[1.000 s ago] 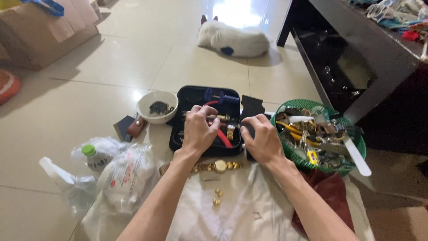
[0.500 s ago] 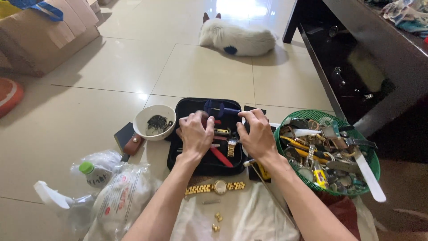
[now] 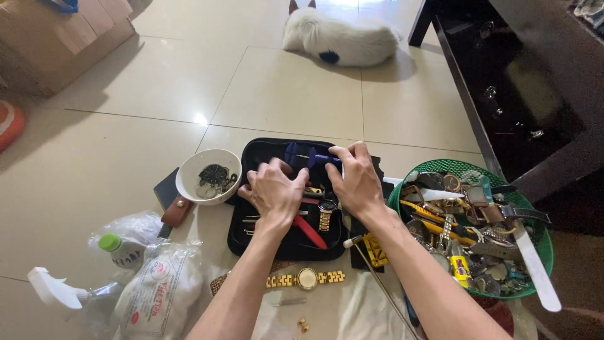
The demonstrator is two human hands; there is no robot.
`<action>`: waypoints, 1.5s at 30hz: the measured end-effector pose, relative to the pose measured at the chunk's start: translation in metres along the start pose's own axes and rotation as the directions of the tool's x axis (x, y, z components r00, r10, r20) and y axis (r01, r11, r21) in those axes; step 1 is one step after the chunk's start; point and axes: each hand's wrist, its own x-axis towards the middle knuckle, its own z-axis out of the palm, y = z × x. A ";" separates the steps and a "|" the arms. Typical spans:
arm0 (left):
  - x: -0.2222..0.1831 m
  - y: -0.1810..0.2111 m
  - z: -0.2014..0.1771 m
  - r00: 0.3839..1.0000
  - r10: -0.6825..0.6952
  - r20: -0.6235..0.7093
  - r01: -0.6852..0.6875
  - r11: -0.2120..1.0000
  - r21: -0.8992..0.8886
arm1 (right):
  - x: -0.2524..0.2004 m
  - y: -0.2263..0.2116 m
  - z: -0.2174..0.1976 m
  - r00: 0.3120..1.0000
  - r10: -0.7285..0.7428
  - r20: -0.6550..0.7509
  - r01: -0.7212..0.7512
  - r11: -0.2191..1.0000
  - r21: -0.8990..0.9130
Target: Reassembling a metal watch band by connecting links with pins using a specialized holder and a pin pusher tool.
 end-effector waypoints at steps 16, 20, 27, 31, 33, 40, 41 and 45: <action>0.040 0.009 -0.004 0.935 0.256 0.244 -0.316 0.914 0.253 | 0.020 0.028 0.013 0.982 -0.098 0.163 0.150 0.925 -0.348; 0.045 -0.007 0.006 0.906 0.385 0.176 -0.411 0.900 0.144 | 0.019 0.036 0.023 0.980 -0.127 0.154 0.176 0.912 -0.371; 0.041 -0.011 0.004 0.898 0.414 0.145 -0.433 0.890 0.143 | 0.021 0.045 0.028 0.975 -0.193 0.112 0.223 0.878 -0.424; 0.038 -0.010 0.002 0.904 0.403 0.142 -0.420 0.899 0.122 | 0.020 0.041 0.026 0.970 -0.219 0.102 0.242 0.863 -0.443; 0.036 -0.010 0.002 0.908 0.399 0.126 -0.412 0.904 0.110 | 0.019 0.032 0.023 0.975 -0.195 0.103 0.220 0.873 -0.436; 0.036 -0.013 0.003 0.917 0.377 0.128 -0.388 0.918 0.084 | 0.016 0.015 0.007 0.979 0.023 0.201 0.024 0.974 -0.226; 0.036 -0.013 0.004 0.920 0.373 0.122 -0.385 0.919 0.088 | 0.012 0.018 0.011 0.984 0.010 0.180 0.021 0.985 -0.171; 0.037 -0.013 0.003 0.923 0.366 0.120 -0.376 0.924 0.072 | 0.013 0.023 0.022 0.992 0.004 0.122 0.010 0.993 -0.115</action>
